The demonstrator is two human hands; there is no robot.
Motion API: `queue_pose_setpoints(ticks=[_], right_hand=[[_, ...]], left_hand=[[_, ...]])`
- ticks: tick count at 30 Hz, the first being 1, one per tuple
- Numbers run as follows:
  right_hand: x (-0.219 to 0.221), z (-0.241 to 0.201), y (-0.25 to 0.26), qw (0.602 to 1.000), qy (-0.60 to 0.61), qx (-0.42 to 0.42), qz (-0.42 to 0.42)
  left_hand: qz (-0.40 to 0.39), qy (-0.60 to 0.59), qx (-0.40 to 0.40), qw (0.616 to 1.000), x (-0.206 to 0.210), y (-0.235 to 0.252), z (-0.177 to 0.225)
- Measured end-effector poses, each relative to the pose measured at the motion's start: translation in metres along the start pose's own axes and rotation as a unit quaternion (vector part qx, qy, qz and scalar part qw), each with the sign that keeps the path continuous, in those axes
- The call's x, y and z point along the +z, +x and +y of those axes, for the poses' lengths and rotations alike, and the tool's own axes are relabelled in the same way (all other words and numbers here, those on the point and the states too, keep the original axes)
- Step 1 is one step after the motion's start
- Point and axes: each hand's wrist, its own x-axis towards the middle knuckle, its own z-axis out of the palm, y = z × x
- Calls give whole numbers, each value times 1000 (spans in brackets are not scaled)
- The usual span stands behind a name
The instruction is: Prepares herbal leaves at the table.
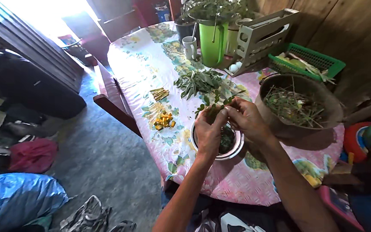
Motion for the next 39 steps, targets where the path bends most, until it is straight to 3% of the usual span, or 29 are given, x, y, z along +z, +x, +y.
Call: queue_pose_setpoints(ticks=[4, 12, 17, 24, 32, 39], right_hand=[[0, 0, -2, 999, 49, 4, 2], [-2, 0, -2, 997, -54, -52, 20], [0, 3, -2, 992, -110, -57, 40], [-5, 2, -4, 991, -125, -37, 16], [-3, 0, -5, 991, -129, -25, 16], [-3, 1, -4, 990, -139, -35, -5]], left_hand=[[-19, -1, 13, 1000, 0, 2, 1], [-29, -18, 11, 999, -2, 2, -3], [-54, 33, 62, 996, -6, 3, -6], [-74, 102, 85, 988, -13, 8, 0], [-98, 196, 164, 962, -22, 11, -4], [-144, 170, 137, 965, -32, 14, -2]])
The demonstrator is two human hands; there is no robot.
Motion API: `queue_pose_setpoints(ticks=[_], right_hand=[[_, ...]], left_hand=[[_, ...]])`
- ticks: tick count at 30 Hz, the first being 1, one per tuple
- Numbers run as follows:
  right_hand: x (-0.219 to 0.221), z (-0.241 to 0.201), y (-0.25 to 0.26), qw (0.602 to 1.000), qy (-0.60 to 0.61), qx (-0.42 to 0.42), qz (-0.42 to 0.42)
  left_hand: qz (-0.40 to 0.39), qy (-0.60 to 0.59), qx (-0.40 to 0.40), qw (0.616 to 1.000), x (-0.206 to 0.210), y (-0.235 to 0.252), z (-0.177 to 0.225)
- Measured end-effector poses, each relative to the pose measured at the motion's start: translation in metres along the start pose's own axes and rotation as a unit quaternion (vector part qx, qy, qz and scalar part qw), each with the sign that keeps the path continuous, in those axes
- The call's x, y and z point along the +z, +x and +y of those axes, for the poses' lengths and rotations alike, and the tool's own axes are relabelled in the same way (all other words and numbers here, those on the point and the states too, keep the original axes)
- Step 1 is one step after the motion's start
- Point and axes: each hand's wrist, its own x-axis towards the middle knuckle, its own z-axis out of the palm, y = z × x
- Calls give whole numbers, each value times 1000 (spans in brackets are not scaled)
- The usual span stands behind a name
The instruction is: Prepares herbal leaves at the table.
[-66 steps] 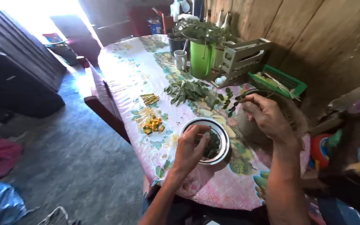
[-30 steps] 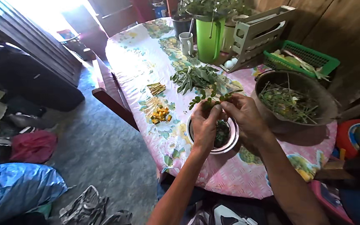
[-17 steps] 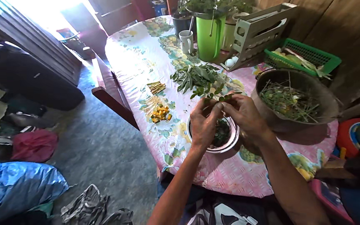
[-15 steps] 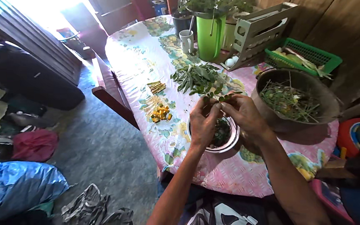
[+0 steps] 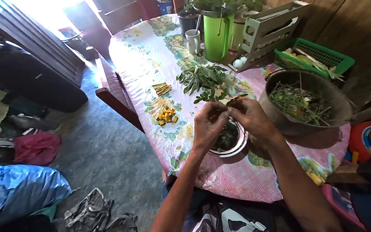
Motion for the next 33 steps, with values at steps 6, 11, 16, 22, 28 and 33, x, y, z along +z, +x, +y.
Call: queue_pose_setpoints(ticks=[6, 11, 16, 22, 28, 33], right_hand=[[0, 2, 0, 1000, -6, 7, -3], [2, 6, 3, 999, -23, -15, -18], [-1, 6, 0, 1000, -15, -3, -25], [-11, 2, -1, 999, 12, -8, -28], [-24, -3, -8, 996, 80, 49, 3], [-47, 14, -10, 943, 321, -72, 45]], left_hand=[[-14, -13, -20, 1000, -3, -1, 1], [12, -7, -62, 998, 0, -3, 0], [8, -26, -93, 995, 1, -1, 2], [-28, -52, -91, 994, 0, 0, 3], [-51, -43, -103, 992, -8, -3, 3], [-45, -135, -101, 985, -15, -5, -2]])
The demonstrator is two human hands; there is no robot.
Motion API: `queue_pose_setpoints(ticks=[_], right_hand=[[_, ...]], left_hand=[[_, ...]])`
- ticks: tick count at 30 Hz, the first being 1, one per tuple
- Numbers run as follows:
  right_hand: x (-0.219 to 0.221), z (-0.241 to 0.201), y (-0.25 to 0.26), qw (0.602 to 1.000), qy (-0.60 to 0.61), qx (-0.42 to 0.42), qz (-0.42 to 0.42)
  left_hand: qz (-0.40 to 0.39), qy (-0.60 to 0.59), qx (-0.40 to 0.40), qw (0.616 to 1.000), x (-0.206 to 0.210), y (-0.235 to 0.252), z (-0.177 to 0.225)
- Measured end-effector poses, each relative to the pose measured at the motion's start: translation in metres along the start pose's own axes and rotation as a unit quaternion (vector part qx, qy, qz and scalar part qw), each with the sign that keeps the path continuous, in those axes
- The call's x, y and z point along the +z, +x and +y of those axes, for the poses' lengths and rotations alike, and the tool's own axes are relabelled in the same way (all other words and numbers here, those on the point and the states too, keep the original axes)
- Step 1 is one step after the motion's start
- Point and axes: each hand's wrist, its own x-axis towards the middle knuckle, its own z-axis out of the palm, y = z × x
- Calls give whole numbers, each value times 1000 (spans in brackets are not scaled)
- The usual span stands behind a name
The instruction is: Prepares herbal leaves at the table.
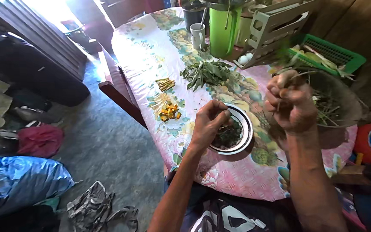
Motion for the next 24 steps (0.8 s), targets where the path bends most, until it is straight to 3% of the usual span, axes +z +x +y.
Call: queue_pose_setpoints(ticks=[2, 6, 8, 13, 18, 24], right_hand=[[2, 3, -1, 1000, 4, -9, -29], [28, 7, 0, 964, -242, 42, -101], [35, 15, 7, 949, -286, -14, -132], [38, 19, 8, 932, -332, -56, -135], [37, 28, 10, 922, -358, -97, -108], [35, 25, 1, 951, -296, -25, -87]], left_hand=[[3, -49, -14, 999, 3, 0, 1], [14, -99, -29, 995, 5, 0, 4], [25, -90, -34, 995, 4, 0, 7], [19, -66, -64, 996, 0, -1, 12], [31, -123, -91, 988, 5, -3, 10], [53, -121, -84, 988, 7, -10, 13]])
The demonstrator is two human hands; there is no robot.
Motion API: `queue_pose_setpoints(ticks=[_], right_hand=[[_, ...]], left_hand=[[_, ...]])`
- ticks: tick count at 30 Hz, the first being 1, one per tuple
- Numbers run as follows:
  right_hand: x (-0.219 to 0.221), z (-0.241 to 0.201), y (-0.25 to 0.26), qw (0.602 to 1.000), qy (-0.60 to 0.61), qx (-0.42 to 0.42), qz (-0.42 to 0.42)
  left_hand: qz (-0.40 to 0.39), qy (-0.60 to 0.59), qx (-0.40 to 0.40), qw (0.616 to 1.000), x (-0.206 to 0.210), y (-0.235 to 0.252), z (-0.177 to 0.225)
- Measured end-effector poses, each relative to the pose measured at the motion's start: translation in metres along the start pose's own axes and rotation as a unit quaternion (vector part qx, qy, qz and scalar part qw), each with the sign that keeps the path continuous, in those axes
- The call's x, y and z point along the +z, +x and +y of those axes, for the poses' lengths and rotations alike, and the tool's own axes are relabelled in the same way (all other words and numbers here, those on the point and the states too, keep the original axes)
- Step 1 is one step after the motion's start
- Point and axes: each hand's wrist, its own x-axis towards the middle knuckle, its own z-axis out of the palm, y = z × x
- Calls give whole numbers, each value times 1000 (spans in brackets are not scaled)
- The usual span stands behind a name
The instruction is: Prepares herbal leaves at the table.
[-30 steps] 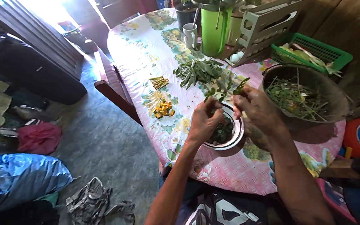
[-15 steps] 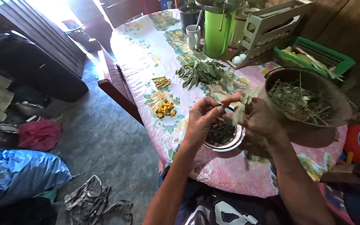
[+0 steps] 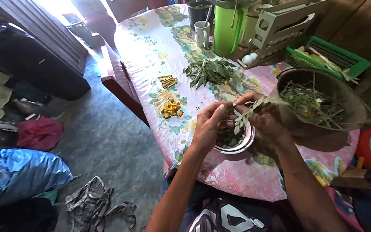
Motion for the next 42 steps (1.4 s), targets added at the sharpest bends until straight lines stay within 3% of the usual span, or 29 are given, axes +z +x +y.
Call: queue_pose_setpoints(ticks=[6, 11, 16, 20, 35, 42], right_hand=[[5, -4, 0, 997, 31, 73, 17], [3, 0, 3, 997, 79, 21, 5], [-10, 1, 2, 998, 30, 51, -30], [0, 7, 6, 998, 29, -17, -53], [-3, 6, 1, 999, -29, 1, -45], [1, -1, 5, 997, -42, 4, -58]], left_hand=[[21, 69, 58, 996, 0, 0, -4], [30, 76, 74, 994, 0, -2, -4], [48, 78, 67, 994, -7, -3, -1], [41, 91, 77, 992, -3, -3, -2], [42, 129, 69, 988, -3, -4, -4], [-2, 162, 74, 984, -1, -3, -2]])
